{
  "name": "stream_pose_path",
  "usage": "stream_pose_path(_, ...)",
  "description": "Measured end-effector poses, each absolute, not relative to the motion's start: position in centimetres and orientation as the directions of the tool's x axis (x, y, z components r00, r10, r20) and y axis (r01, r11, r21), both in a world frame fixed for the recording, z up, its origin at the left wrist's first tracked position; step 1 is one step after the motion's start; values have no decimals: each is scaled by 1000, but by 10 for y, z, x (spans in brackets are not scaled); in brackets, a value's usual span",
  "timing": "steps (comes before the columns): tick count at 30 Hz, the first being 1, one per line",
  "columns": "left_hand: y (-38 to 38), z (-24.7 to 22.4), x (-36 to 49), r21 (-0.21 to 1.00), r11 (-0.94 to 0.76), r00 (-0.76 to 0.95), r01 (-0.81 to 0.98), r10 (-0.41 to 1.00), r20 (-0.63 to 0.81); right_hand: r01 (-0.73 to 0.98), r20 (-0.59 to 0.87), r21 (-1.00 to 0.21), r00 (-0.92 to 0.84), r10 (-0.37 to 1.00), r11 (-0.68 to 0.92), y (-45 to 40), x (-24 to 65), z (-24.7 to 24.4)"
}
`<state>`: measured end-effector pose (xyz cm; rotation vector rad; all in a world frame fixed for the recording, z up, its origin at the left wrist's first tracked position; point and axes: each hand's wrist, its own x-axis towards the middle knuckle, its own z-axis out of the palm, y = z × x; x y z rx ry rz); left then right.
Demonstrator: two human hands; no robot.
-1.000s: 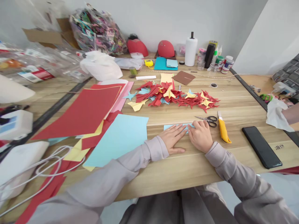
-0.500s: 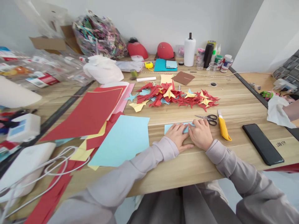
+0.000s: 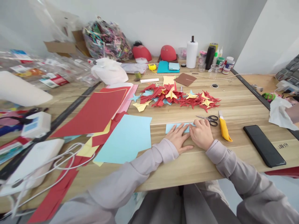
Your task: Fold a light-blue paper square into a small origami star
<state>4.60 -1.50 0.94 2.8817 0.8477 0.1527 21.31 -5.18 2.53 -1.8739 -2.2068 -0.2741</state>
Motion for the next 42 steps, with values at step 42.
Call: stream_pose_path(42,51,10,80,9,-626,620,780,775,125,897,317,-92,-384,867,432,-46,198,21)
